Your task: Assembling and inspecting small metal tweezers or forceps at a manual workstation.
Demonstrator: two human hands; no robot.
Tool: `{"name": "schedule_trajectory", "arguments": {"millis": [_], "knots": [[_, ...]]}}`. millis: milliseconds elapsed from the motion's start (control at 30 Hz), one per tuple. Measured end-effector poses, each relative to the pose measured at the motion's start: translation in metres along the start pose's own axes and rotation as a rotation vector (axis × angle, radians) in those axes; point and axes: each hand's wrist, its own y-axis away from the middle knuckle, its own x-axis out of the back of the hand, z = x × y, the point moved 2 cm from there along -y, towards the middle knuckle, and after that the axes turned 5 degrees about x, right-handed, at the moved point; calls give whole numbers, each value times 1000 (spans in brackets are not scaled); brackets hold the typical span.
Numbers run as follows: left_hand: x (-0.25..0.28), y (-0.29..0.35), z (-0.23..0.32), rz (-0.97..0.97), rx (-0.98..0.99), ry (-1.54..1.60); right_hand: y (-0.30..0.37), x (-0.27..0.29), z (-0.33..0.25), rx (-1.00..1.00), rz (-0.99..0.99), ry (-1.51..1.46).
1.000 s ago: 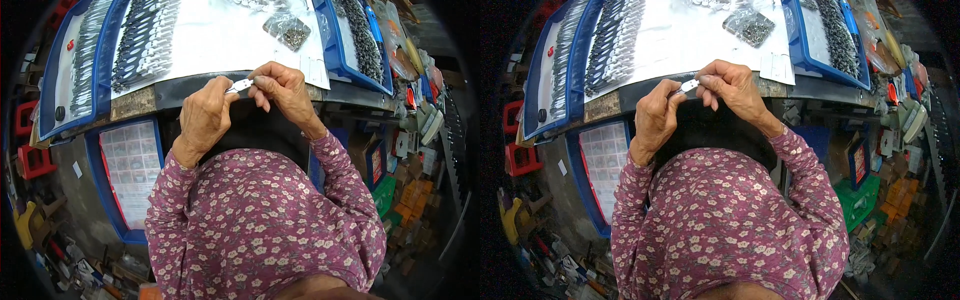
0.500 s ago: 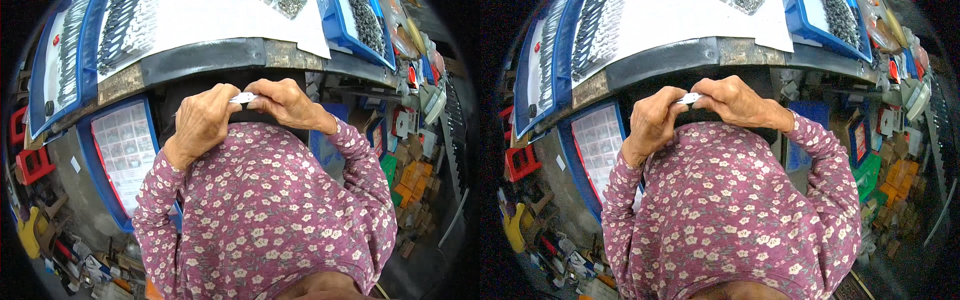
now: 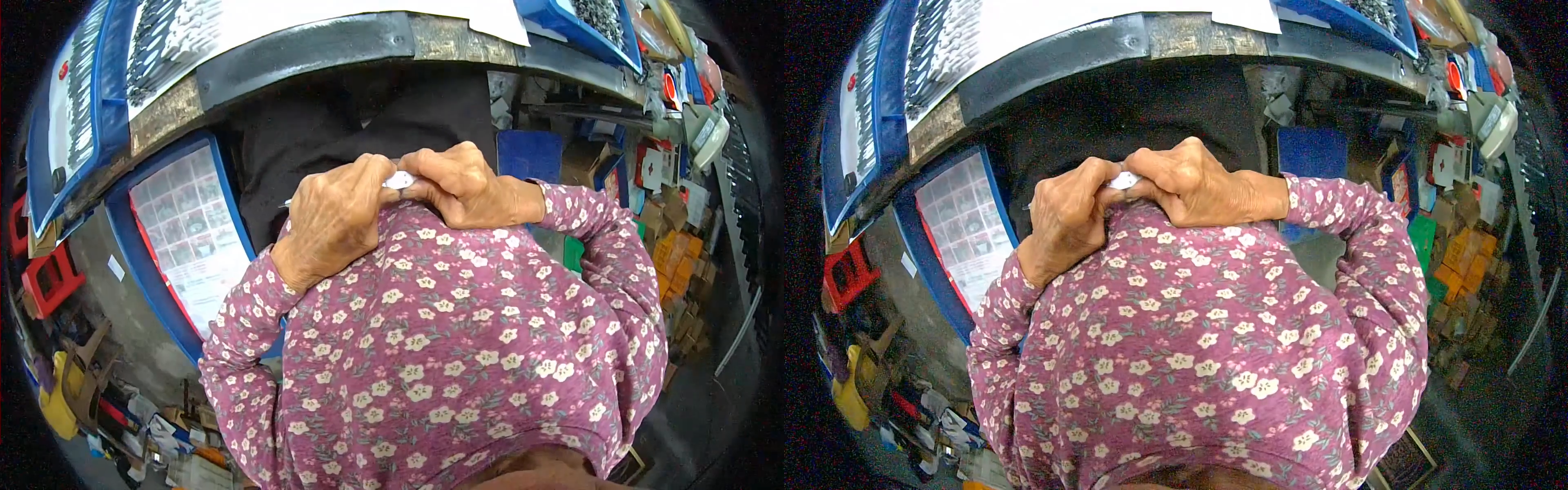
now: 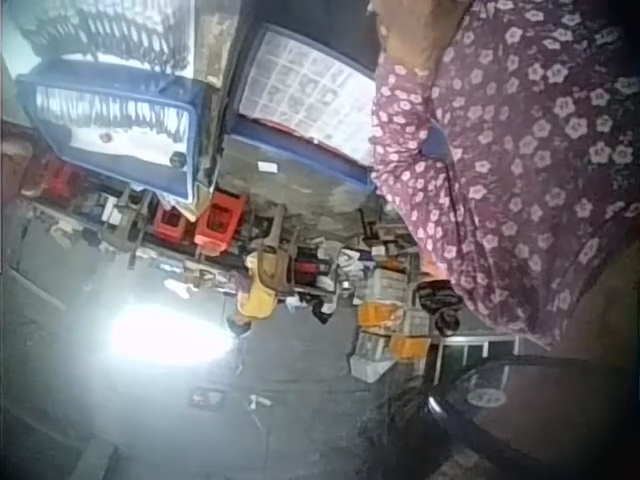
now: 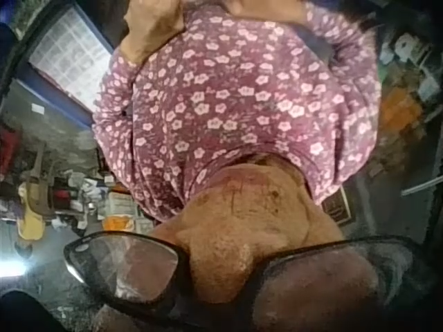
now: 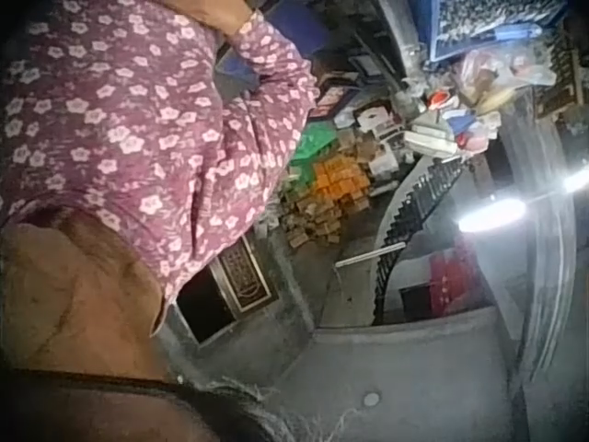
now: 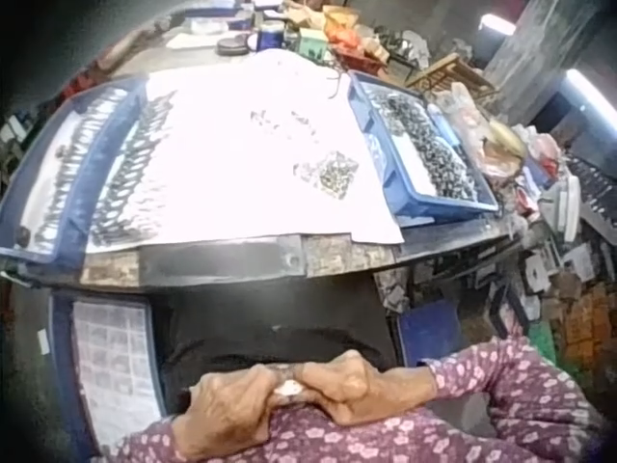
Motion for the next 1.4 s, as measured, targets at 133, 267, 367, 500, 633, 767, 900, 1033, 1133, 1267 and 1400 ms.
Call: {"name": "schedule_trajectory", "arguments": {"millis": [133, 267, 367, 500, 633, 767, 900, 1033, 1133, 1267, 1400], "knots": [[-5, 4, 0, -31, 32, 13, 7, -4, 1, -18, 2, -16], [-7, 7, 1, -72, 69, 33, 11, -11, 2, -19, 4, -23], [-12, 12, -2, -83, 57, 18, 13, -15, 2, 11, 58, -28], [-16, 16, -3, -70, 32, 35, 17, -16, 1, -9, 13, -25], [-16, 20, 2, -91, 59, 50, 21, -16, 0, -74, -140, -60], [-20, 23, 2, -71, 45, 33, 23, -19, -1, -57, -99, -21], [-24, 26, 1, -22, 41, -24, 24, -23, 2, -58, 18, -75], [-23, 24, 1, 21, 34, -57, 25, -21, 5, -85, 4, -74], [-23, 20, -3, 60, 6, -64, 18, -18, 9, -52, 32, -71], [-15, 9, -1, 91, -20, -101, 9, -5, 11, -17, -7, -57], [0, -9, 10, 80, -31, -115, -3, 19, 7, -30, -69, -82]]}}
